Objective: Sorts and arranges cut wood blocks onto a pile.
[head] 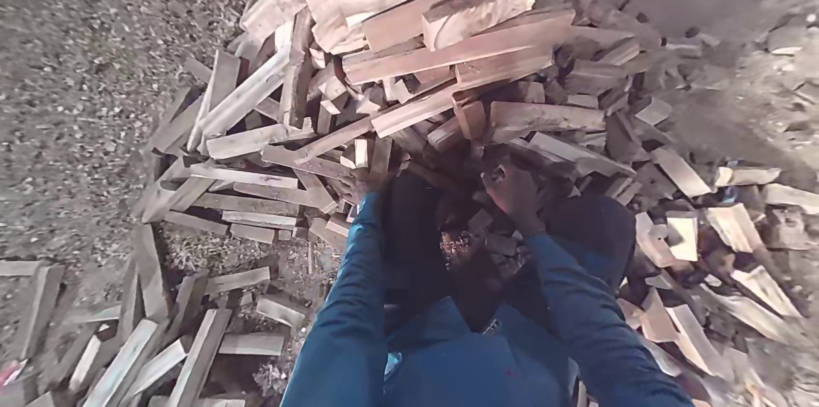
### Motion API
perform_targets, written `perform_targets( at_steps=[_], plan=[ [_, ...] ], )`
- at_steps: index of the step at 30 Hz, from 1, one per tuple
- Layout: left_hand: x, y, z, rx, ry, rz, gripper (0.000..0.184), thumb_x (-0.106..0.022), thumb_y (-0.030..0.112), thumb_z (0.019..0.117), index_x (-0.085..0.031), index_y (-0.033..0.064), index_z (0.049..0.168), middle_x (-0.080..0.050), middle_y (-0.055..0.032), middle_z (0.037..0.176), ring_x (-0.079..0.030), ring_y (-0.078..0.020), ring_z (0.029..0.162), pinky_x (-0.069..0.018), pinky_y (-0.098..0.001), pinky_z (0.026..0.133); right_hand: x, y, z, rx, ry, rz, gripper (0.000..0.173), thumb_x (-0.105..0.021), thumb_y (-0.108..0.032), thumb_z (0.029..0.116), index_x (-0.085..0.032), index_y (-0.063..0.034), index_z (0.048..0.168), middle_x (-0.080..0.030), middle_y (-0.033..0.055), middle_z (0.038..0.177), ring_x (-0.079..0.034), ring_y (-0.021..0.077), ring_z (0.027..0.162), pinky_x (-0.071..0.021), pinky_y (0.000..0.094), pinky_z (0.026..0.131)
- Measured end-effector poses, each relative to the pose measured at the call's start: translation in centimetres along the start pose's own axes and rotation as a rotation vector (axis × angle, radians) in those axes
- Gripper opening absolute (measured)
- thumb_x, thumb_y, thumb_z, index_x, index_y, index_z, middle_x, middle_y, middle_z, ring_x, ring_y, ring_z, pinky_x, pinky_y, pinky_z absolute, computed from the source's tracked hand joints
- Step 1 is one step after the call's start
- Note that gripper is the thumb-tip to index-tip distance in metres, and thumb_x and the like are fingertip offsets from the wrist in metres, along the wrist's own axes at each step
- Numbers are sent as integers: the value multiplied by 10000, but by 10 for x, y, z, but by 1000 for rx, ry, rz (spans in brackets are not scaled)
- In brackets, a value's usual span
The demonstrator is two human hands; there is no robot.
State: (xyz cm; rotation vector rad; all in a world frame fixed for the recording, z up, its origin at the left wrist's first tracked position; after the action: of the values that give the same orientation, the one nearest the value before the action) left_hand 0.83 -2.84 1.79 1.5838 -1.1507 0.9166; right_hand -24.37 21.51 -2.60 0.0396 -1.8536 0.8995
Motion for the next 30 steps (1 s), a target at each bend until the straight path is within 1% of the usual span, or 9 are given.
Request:
perform_targets(
  at_steps=[3, 5, 7, 13, 18, 23, 25, 27, 30],
  plan=[
    [-14, 2, 15, 83, -408, 12, 1036, -773, 565, 851, -290, 4, 1575, -309, -256, 1617, -343, -390, 1488, -361, -559, 1165, 1, -2, 7, -21, 5, -21, 376, -645, -438, 978, -684, -87, 1106, -694, 200, 871, -675, 430, 788, -489, 643, 605],
    [-52, -12, 54, -47, -188, 32, 1014, -815, 643, 719, -488, 15, 1444, -513, -264, 1459, -547, -411, 1318, -494, -599, 1028, -2, -2, 6, -28, -21, -23, 382, -639, -446, 983, -674, -91, 1118, -691, 205, 895, -676, 437, 812, -501, 655, 619],
    [-70, -25, 80, -152, -106, 67, 956, -778, 700, 697, -576, 42, 1360, -548, -277, 1400, -570, -449, 1264, -500, -668, 980, -2, -3, 5, -34, -28, -14, 377, -647, -435, 977, -675, -82, 1107, -685, 220, 898, -670, 458, 817, -496, 664, 620],
    [22, -109, 35, -234, -139, 137, 888, -819, 625, 744, -554, 31, 1348, -692, -226, 1153, -676, -414, 1075, -530, -667, 907, -3, 8, 33, -108, -48, -36, 411, -635, -474, 967, -690, -96, 1119, -716, 191, 957, -688, 427, 912, -512, 657, 709],
    [134, -251, -51, -131, 261, -27, 748, -756, 367, 917, -434, 48, 1511, -594, -234, 1365, -623, -364, 1216, -517, -562, 1039, 9, -18, 12, -55, -76, 65, 367, -630, -387, 997, -683, -48, 1129, -705, 195, 910, -686, 407, 831, -523, 635, 687],
    [171, -412, -71, 307, 663, 127, 894, -707, 325, 921, -250, -97, 1563, -279, -349, 1597, -270, -473, 1501, -215, -562, 1240, -10, -27, 22, 21, -92, 4, 408, -636, -437, 968, -697, -55, 1099, -708, 199, 903, -690, 418, 841, -507, 640, 687],
    [161, -371, -55, 226, 573, 77, 907, -760, 372, 888, -330, -96, 1536, -276, -324, 1611, -250, -446, 1520, -222, -533, 1245, -19, -22, 35, 10, -107, -30, 395, -642, -440, 963, -703, -69, 1083, -720, 183, 910, -701, 403, 844, -513, 640, 696],
    [128, -311, -24, -104, 483, 82, 798, -835, 379, 805, -542, -13, 1436, -450, -298, 1522, -395, -446, 1448, -314, -552, 1204, -24, -13, 33, -17, -141, -51, 380, -643, -441, 969, -700, -83, 1082, -722, 165, 909, -713, 382, 827, -540, 628, 701],
    [31, -173, 16, -486, 67, 141, 763, -808, 322, 859, -488, 62, 1500, -451, -231, 1551, -390, -415, 1465, -307, -604, 1200, -26, -5, 38, -12, -126, -67, 379, -651, -430, 957, -701, -75, 1077, -715, 193, 911, -696, 420, 855, -510, 651, 703]
  ],
)
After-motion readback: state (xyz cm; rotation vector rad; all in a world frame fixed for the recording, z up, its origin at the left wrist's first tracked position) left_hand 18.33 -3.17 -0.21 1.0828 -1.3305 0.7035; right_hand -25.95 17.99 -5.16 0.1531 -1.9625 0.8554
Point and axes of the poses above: each hand's wrist, its own z-axis towards the middle knuckle, its own x-axis out of the back of the hand, y = z × x, the point moved 9 cm from there along z, towards the middle knuckle
